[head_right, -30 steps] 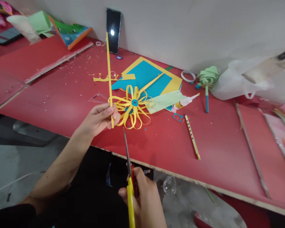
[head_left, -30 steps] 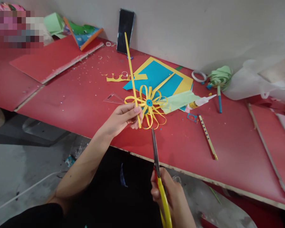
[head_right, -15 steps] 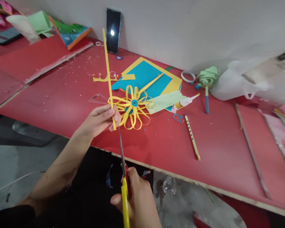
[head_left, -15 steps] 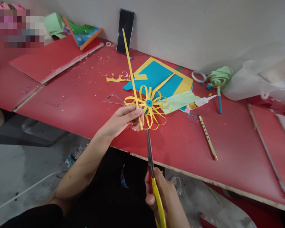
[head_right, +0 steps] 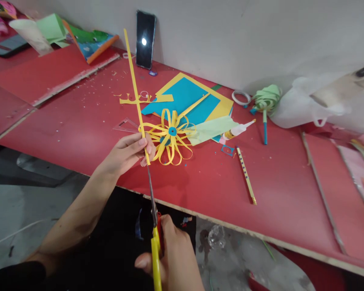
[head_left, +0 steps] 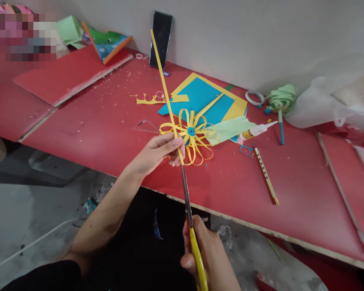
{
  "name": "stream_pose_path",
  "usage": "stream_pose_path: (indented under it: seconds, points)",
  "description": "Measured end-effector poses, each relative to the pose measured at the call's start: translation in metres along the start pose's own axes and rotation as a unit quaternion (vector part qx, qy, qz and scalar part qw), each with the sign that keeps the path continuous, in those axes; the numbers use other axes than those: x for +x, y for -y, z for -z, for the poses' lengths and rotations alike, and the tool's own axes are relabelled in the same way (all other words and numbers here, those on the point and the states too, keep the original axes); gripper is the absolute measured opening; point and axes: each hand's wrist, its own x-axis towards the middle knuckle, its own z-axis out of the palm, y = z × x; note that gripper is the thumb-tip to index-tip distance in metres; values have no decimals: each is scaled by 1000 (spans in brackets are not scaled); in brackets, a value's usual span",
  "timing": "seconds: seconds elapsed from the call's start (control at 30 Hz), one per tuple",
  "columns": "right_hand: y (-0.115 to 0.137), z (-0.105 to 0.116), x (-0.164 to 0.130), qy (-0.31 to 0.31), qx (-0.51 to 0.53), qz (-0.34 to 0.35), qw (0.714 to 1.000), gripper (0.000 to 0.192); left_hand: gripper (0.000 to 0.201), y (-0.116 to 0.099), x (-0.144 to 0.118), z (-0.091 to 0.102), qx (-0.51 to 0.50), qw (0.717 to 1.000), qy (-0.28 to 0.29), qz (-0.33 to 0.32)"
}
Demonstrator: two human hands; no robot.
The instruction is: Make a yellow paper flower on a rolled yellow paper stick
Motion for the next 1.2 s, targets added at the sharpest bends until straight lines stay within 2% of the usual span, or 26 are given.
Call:
stream_pose_path:
  seconds: [0.27, 0.43, 0.7, 0.87, 1.2]
  points:
    - [-1, 0, 1, -8, 5, 0, 1000, 68, 26, -1, 0, 0, -1, 1000, -2, -4]
    - [-11, -7, 1, -9, 32, -6, 999, 77, 25, 0, -1, 0, -3, 1000, -1, 0]
    - [-5, -4, 4, -30, -29, -8, 999, 65, 26, -2, -1, -1, 29, 999, 15, 3]
    - [-4, -3, 4, -31, -30, -7, 999, 62, 28, -3, 0, -3, 64, 998, 22, 7]
    - [-7, -4, 5, -21, 15, -13, 1000, 74, 30, -4, 0, -4, 88, 996, 32, 4]
